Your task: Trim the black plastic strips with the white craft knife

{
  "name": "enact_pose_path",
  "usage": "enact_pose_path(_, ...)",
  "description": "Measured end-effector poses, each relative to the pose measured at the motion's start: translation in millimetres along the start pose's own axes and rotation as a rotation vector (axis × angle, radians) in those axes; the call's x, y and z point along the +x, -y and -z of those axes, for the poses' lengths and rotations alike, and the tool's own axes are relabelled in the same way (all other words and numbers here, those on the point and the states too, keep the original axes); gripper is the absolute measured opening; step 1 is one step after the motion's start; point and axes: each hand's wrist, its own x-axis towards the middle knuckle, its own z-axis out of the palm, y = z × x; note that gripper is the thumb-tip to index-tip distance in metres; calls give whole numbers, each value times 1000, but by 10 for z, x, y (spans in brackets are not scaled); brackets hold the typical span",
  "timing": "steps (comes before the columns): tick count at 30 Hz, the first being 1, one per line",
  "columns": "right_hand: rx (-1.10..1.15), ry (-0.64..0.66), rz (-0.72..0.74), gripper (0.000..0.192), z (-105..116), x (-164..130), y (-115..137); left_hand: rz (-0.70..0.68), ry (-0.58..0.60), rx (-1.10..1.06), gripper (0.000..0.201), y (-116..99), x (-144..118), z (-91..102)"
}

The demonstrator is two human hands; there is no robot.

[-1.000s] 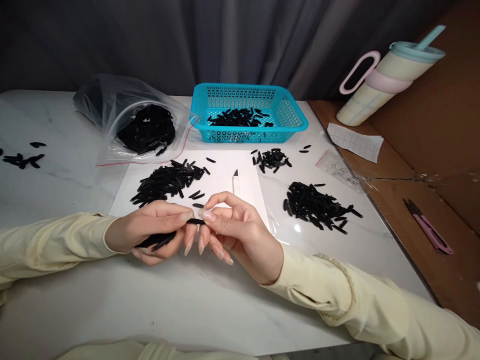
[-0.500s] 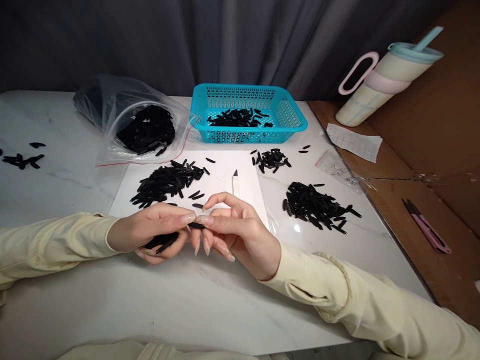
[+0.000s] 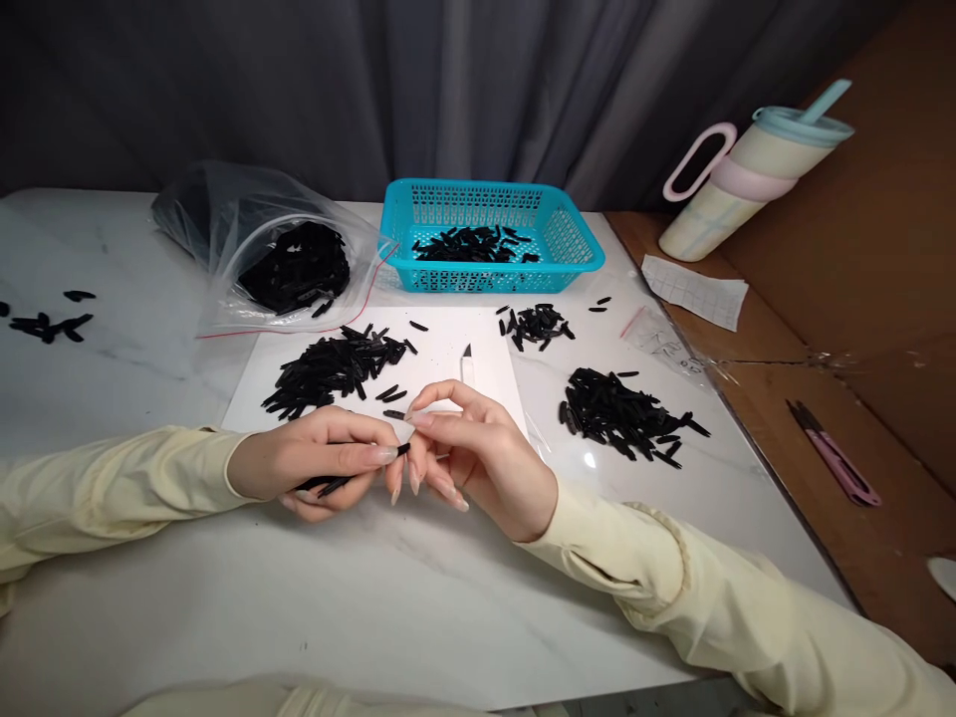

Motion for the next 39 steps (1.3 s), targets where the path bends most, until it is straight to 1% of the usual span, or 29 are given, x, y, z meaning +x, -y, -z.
enact_pose_path(3, -55, -35, 39, 3, 40, -4, 22, 13, -15, -26, 24, -8, 2, -6)
enact_pose_path(5, -134, -62, 96, 4, 80, -29, 33, 17, -15, -44, 25, -11, 6, -10)
enact_pose_path(7, -288, -110, 206, 10, 117, -75, 49, 14, -12, -57, 26, -8, 11, -10)
enact_pose_path(9, -512, -185, 334, 20, 140, -132, 70, 9, -21, -60, 27, 2, 17, -4)
enact_pose_path(11, -721, -259, 433, 28, 148, -181, 89, 4, -25, -58, 28, 19, 24, 8)
enact_pose_path(12, -791, -279, 462, 29, 149, -197, 94, 1, -22, -58, 28, 28, 28, 15)
enact_pose_path(13, -830, -285, 481, 26, 151, -206, 94, -2, -19, -59, 27, 38, 33, 22)
enact_pose_path(15, -846, -258, 489, 11, 161, -203, 84, -3, -7, -61, 27, 56, 44, 34)
enact_pose_path(21, -920, -92, 473, 21, 199, -160, 49, -8, -10, -60, 28, 78, 68, 47)
enact_pose_path(24, -929, -31, 457, 12, 171, -153, 14, -1, -34, -52, 29, 86, 76, 56)
enact_pose_path(26, -952, 9, 458, 12, 143, -145, -29, 9, -45, -33, 29, 93, 81, 63)
enact_pose_path(29, -995, -5, 510, 7, 95, -146, -88, 27, -25, -3, 33, 101, 92, 65)
enact_pose_path(33, -1058, -58, 583, 10, 40, -245, -79, 30, -3, 32, 37, 108, 104, 57)
enact_pose_path(35, -1161, -129, 631, 9, 78, -344, -35, 27, -1, 34, 38, 110, 108, 57)
enact_pose_path(36, -1237, -199, 660, 9, 133, -400, -7, 23, 1, 29, 38, 109, 111, 59)
enact_pose_path(38, -1392, -410, 722, 7, 329, -513, 53, 21, 10, 25, 39, 104, 115, 63)
enact_pose_path(39, -1468, -540, 734, 8, 463, -564, 83, 23, 16, 30, 39, 100, 116, 66)
